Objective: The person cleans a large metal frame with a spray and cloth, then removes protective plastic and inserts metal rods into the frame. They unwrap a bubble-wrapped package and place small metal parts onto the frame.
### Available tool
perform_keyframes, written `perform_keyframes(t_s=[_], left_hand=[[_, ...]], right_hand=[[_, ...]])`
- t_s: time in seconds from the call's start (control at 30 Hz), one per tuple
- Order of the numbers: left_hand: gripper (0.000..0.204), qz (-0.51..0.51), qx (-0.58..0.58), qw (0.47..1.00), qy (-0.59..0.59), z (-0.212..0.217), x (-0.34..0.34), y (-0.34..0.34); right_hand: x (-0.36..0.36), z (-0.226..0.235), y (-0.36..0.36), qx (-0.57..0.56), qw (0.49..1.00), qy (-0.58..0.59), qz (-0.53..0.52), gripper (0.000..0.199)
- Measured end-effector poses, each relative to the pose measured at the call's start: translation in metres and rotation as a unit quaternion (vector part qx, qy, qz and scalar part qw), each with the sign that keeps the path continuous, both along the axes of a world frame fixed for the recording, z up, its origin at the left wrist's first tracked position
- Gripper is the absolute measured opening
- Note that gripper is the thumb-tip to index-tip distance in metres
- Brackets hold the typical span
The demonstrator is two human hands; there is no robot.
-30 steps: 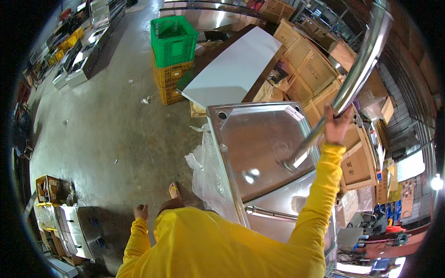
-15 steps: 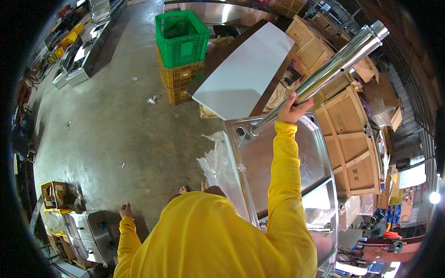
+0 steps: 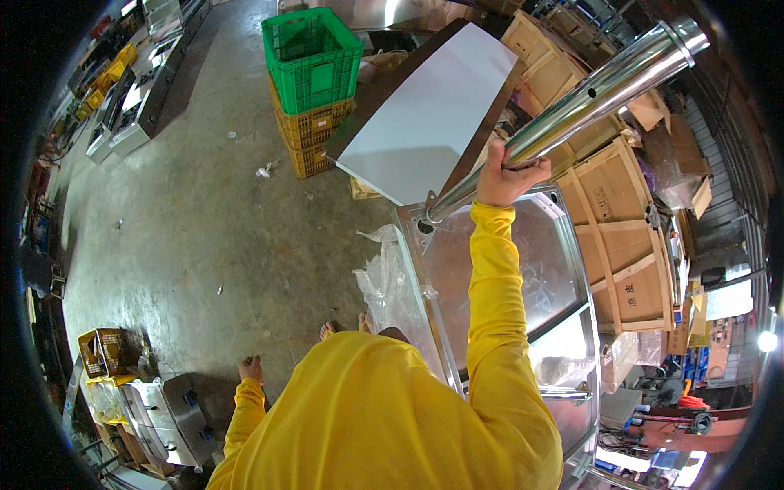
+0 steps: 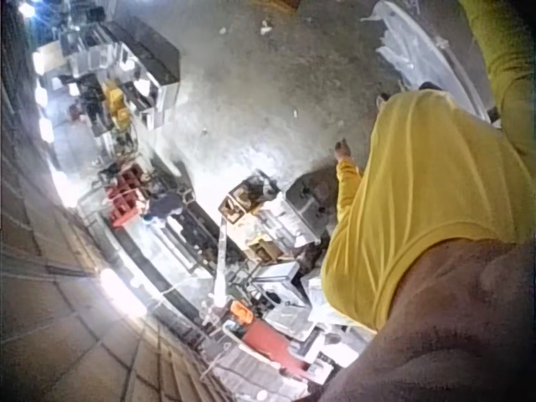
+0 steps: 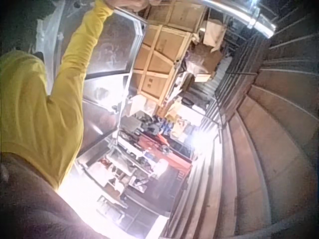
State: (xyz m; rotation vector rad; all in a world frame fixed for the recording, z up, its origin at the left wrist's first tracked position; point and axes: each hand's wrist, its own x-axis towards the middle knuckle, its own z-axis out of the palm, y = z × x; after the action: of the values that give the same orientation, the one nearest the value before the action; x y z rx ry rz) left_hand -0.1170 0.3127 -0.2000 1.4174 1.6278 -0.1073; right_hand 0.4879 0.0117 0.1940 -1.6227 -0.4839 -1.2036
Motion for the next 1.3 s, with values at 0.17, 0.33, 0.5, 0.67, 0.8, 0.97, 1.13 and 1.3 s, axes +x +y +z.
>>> perform_keyframes(t_s=[0.17, 0.33, 0.5, 0.67, 0.8, 0.97, 1.13, 1.3], left_hand=[[0.031, 0.012, -0.003, 1.000, 0.013, 0.000, -0.004, 0.015], [0.032, 0.008, 0.013, 1.000, 0.010, -0.008, -0.008, 0.014], [0.033, 0.015, -0.009, 1.000, -0.001, -0.021, -0.007, 0.011], [0.036, 0.012, -0.055, 0.998, 0.006, -0.019, -0.009, 0.013], [0.039, 0.015, -0.047, 0.999, 0.006, -0.012, -0.014, 0.013], [0.037, 0.026, -0.044, 0.998, 0.033, -0.014, -0.028, 0.011], [0.031, 0.028, -0.047, 0.998, 0.020, -0.022, -0.043, 0.009], [0.028, 0.038, -0.044, 0.998, 0.006, -0.016, -0.035, 0.008]], right_hand=[[-0.031, 0.000, 0.004, -0.046, 0.998, 0.028, 0.035, 0.067], [-0.071, -0.003, 0.018, -0.083, 0.995, 0.046, 0.026, 0.068], [-0.085, -0.005, 0.029, -0.059, 0.995, 0.063, 0.040, 0.069], [-0.046, -0.005, 0.017, -0.064, 0.992, 0.106, -0.027, 0.069], [0.008, 0.003, 0.005, -0.046, 0.994, 0.089, -0.039, 0.067], [0.028, 0.004, -0.010, -0.008, 0.978, 0.208, -0.025, 0.062], [0.014, 0.003, -0.020, -0.066, 0.979, 0.192, 0.008, 0.056], [-0.004, 0.010, -0.028, -0.098, 0.982, 0.141, 0.082, 0.040]])
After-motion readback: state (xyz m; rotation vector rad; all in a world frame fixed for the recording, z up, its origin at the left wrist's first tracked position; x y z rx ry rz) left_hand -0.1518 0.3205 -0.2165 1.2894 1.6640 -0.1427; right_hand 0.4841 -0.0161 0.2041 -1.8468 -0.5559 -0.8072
